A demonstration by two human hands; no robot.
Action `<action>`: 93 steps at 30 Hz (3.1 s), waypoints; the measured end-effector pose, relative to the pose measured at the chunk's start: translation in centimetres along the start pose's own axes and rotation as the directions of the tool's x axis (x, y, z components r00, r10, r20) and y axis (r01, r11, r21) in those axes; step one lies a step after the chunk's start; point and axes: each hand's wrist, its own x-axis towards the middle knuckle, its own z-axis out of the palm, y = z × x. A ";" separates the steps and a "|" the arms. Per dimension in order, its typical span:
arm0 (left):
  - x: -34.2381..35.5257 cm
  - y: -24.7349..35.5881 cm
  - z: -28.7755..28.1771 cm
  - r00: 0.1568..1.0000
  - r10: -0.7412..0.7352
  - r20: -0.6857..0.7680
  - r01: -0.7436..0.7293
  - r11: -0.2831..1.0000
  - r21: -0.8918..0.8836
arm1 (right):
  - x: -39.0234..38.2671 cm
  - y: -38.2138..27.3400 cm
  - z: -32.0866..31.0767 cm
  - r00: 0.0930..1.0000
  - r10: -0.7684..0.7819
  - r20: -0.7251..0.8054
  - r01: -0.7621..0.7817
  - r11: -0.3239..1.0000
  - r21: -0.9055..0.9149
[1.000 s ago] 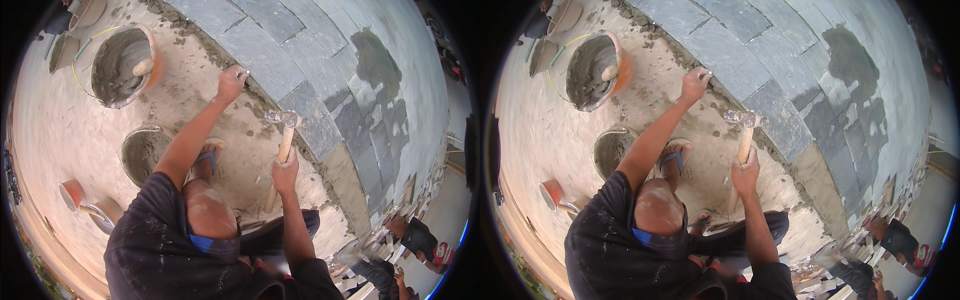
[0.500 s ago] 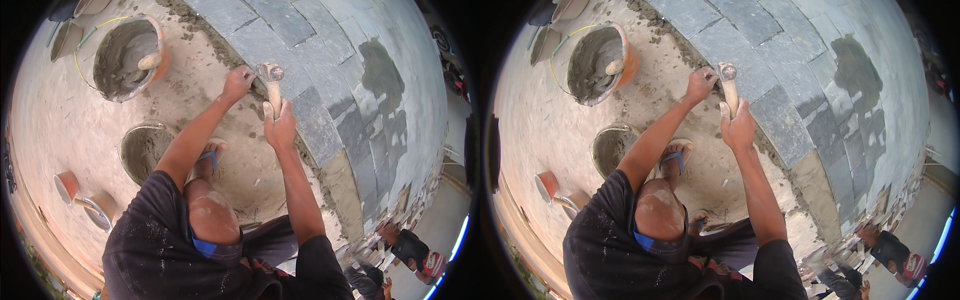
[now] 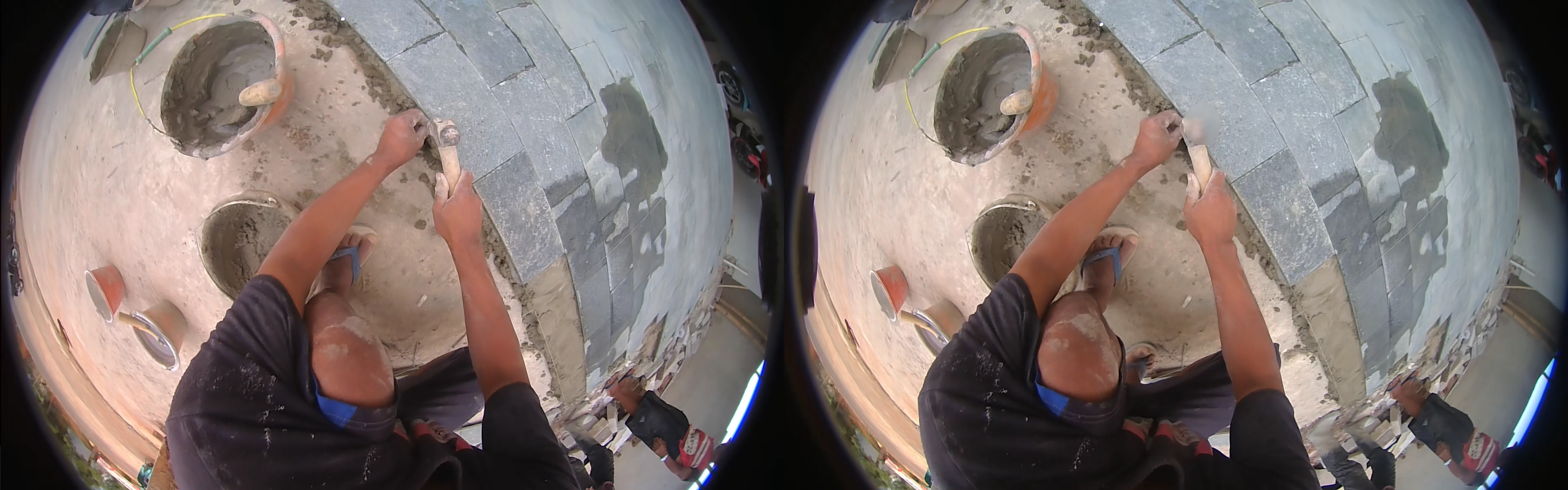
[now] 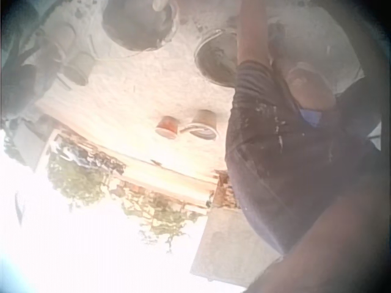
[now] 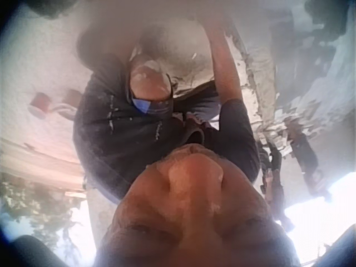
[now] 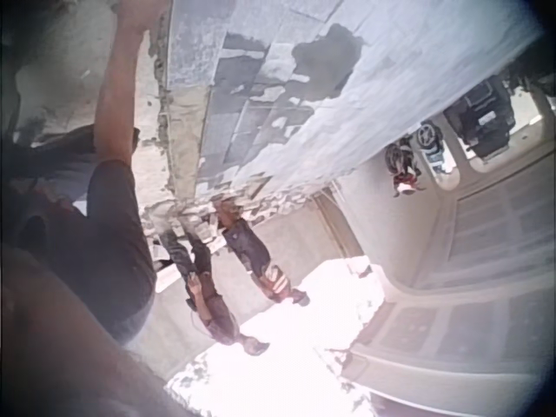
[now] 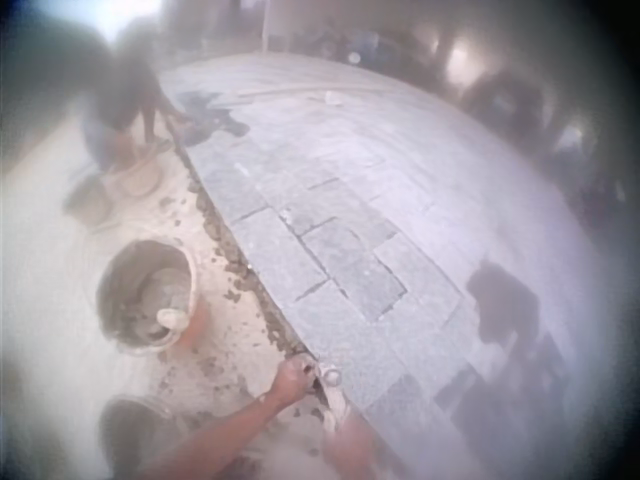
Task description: The person applies mortar to the back of large stone tiles using a trowel and sets them onto a prepared floor surface, using a hammer to tap them into alignment.
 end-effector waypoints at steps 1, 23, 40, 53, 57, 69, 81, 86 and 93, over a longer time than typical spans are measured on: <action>0.1 -0.3 0.0 1.000 -0.009 0.005 0.009 1.000 0.014 | 0.6 -0.1 -0.1 0.998 0.028 0.062 -0.023 0.997 -0.079; 0.4 0.1 -0.4 0.999 -0.029 0.041 0.028 0.999 0.045 | -1.0 -1.1 -0.4 0.952 -0.142 -0.270 0.182 0.974 0.132; 0.7 0.3 -0.8 0.992 -0.112 0.064 0.107 0.991 0.079 | 1.5 -0.4 -0.9 0.997 -0.055 0.057 0.062 0.989 -0.135; 0.7 -0.2 -0.5 0.994 -0.086 0.070 0.080 0.993 0.090 | 1.4 -0.8 -1.0 0.999 0.002 0.037 0.003 0.992 -0.126; 0.6 -0.2 -0.8 0.997 -0.052 0.060 0.048 0.996 0.076 | 0.4 -3.1 -2.6 0.987 -0.055 -0.148 0.073 0.990 0.119; 0.5 0.9 -1.0 0.993 -0.101 0.068 0.094 0.990 0.103 | 0.3 -2.1 -2.5 0.997 -0.070 -0.042 0.071 0.997 0.021; 0.4 0.3 -0.5 0.997 -0.066 0.041 0.063 0.995 0.076 | 0.0 -2.5 -3.0 0.997 -0.057 -0.046 0.058 0.998 0.024; 0.5 0.5 -0.2 0.998 -0.044 0.034 0.039 0.991 0.131 | 0.0 -0.5 -0.9 0.998 -0.047 -0.041 0.043 0.994 -0.104; 0.5 0.4 -0.5 0.996 -0.086 0.020 0.084 0.993 0.083 | -0.3 -1.2 -1.3 0.993 -0.090 -0.082 0.095 0.994 0.058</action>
